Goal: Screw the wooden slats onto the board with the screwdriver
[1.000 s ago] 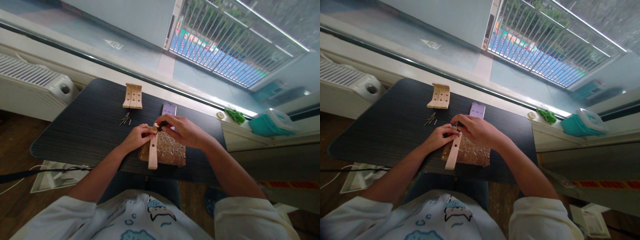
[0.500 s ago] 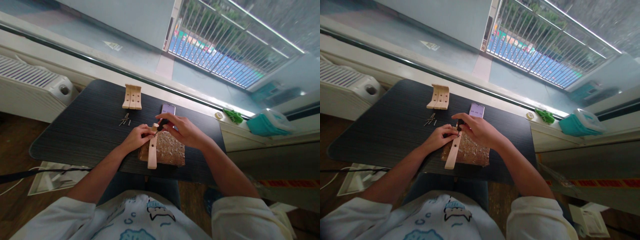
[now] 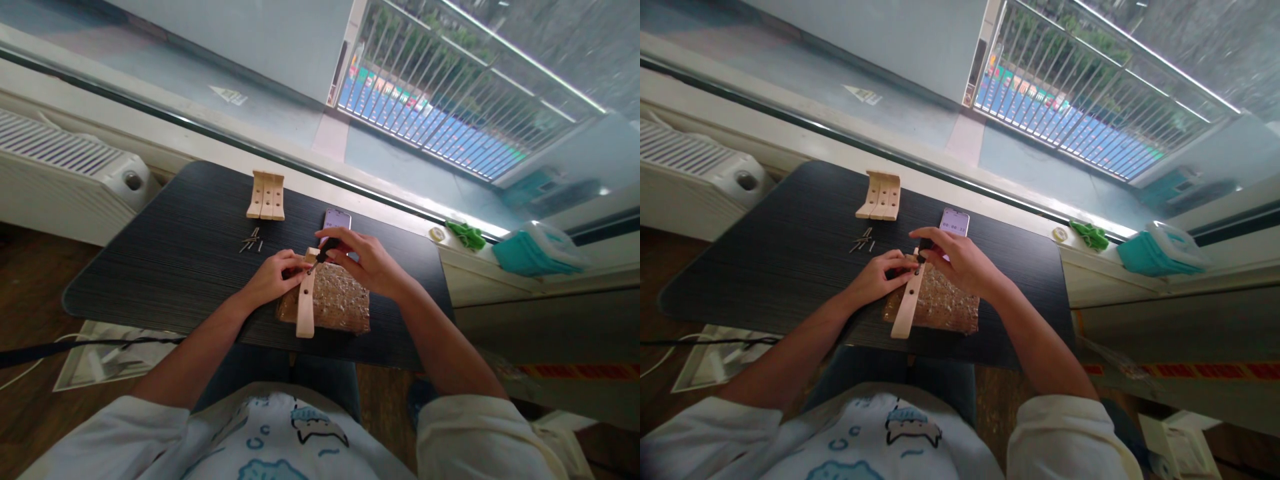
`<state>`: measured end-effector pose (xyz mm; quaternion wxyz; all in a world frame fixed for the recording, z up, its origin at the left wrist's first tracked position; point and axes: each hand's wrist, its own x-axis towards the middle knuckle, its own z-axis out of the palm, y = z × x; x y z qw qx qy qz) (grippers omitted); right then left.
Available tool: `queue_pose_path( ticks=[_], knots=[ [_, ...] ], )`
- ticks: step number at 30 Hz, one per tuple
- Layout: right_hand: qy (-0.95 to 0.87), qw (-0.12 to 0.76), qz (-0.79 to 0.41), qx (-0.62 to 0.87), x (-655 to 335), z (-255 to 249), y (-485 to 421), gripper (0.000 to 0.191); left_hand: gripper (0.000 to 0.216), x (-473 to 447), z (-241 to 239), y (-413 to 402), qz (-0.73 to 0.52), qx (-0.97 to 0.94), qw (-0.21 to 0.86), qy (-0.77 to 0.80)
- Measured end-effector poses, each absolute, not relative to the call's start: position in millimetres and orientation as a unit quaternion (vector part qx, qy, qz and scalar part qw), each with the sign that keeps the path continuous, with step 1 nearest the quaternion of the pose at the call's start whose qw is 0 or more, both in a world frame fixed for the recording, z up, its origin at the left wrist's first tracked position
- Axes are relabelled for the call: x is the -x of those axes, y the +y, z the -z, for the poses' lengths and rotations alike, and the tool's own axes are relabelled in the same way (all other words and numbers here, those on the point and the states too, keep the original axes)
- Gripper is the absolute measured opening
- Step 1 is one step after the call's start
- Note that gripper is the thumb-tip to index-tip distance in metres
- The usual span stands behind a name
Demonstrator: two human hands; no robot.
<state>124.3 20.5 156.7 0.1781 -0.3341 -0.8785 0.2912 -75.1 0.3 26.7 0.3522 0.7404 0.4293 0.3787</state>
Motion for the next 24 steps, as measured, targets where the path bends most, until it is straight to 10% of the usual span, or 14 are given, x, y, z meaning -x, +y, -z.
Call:
queue_pose_path(
  ticks=[24],
  knots=[
    [-0.861, 0.286, -0.349, 0.235, -129.4, -127.7, 36.0, 0.031, 0.025, 76.2, -24.8, 1.1, -0.368, -0.710, 0.405, 0.443]
  ],
)
